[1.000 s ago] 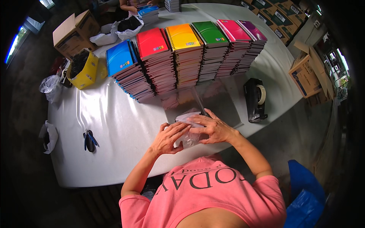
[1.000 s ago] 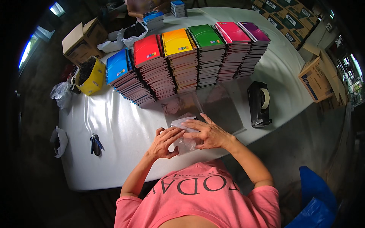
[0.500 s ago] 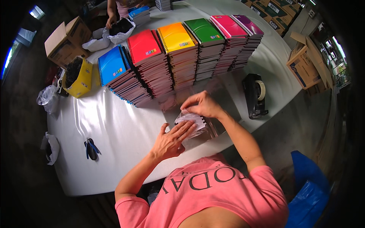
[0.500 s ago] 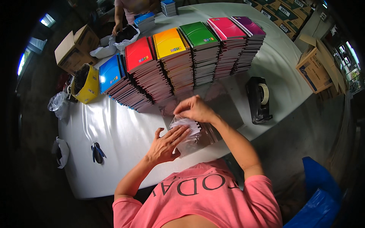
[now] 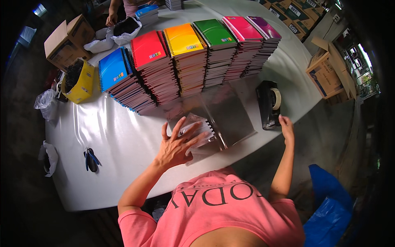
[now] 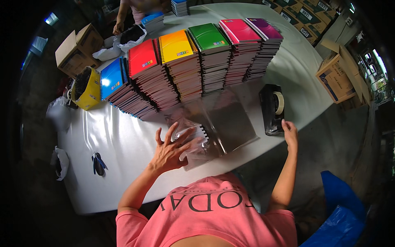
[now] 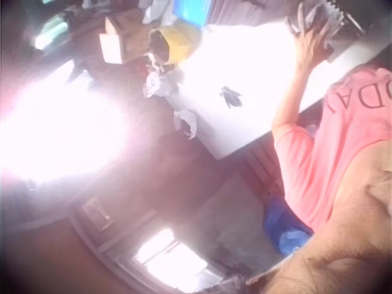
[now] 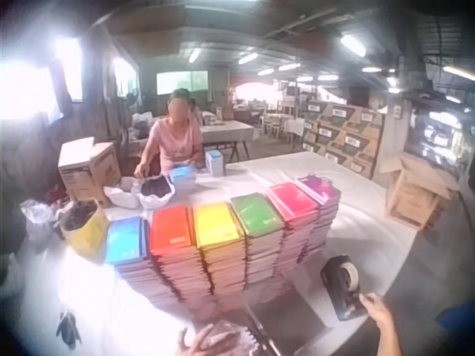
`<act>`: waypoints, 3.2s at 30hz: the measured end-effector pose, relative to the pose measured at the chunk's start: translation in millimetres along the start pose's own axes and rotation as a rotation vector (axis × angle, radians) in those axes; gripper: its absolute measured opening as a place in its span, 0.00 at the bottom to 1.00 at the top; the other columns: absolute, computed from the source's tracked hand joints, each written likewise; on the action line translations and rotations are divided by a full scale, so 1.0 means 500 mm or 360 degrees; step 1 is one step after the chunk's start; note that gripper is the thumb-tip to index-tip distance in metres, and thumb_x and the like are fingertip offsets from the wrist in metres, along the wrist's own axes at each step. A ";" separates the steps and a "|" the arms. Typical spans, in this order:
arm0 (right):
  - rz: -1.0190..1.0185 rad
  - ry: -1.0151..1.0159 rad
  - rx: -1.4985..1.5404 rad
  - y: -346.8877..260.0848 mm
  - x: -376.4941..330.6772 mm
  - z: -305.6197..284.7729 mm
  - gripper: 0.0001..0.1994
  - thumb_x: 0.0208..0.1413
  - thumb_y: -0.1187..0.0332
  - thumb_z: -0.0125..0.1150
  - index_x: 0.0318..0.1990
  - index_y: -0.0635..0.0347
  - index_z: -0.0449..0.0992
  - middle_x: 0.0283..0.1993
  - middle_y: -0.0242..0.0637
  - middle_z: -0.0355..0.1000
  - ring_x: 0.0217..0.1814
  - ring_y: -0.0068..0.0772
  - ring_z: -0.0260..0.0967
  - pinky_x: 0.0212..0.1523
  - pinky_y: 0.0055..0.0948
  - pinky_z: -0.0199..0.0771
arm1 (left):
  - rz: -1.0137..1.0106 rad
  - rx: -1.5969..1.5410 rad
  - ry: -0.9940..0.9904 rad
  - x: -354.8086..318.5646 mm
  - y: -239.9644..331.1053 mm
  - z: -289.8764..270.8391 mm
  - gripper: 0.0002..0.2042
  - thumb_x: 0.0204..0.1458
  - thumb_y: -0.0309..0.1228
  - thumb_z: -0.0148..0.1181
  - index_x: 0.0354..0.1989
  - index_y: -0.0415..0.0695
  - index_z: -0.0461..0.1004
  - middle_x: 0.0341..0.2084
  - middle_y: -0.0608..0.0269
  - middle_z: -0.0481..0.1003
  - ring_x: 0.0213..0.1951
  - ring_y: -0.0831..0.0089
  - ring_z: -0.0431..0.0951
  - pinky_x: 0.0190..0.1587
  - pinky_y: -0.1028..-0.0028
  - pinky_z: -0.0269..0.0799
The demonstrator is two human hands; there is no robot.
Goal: The person places stacks of notebooks into plastic bags, seals the bags with adhesive tape from a dispenser, and organizes the packed bags.
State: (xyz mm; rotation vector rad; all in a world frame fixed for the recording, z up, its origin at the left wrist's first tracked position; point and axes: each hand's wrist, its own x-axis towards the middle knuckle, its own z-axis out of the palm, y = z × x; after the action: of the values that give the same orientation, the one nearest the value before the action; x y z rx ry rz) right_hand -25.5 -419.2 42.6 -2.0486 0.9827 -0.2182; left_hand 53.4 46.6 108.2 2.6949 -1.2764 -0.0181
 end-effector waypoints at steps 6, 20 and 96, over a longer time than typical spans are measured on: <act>0.0410 -0.0567 0.0842 -0.017 -0.010 -0.023 0.11 0.54 0.56 0.61 0.37 0.51 0.77 0.31 0.20 0.66 0.27 0.21 0.47 0.42 0.32 0.70 | -0.0061 -0.0093 -0.0134 0.011 0.008 -0.018 0.50 0.23 0.42 0.72 0.62 0.82 0.54 0.65 0.76 0.53 0.69 0.56 0.37 0.59 0.35 0.27; -0.0327 0.0105 0.0689 -0.092 -0.120 0.038 0.11 0.53 0.70 0.61 0.44 0.62 0.77 0.26 0.36 0.74 0.21 0.22 0.69 0.24 0.19 0.68 | -0.0095 -0.0056 -0.0263 -0.001 0.005 -0.014 0.54 0.20 0.42 0.74 0.62 0.86 0.49 0.69 0.78 0.43 0.69 0.49 0.31 0.58 0.29 0.29; -0.1888 -0.0590 0.0045 -0.346 -0.269 0.369 0.06 0.41 0.74 0.62 0.29 0.53 0.77 0.40 0.28 0.71 0.46 0.30 0.68 0.51 0.37 0.54 | -0.0747 -0.0889 0.0879 0.058 -0.004 0.045 0.08 0.37 0.28 0.68 0.29 0.53 0.80 0.33 0.62 0.77 0.52 0.62 0.69 0.52 0.62 0.55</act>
State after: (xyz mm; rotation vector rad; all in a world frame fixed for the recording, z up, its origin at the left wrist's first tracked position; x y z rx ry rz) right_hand 67.4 -150.7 79.2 -2.2853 -0.5360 -0.4250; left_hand 71.4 22.5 87.5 2.2114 -0.3894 0.2537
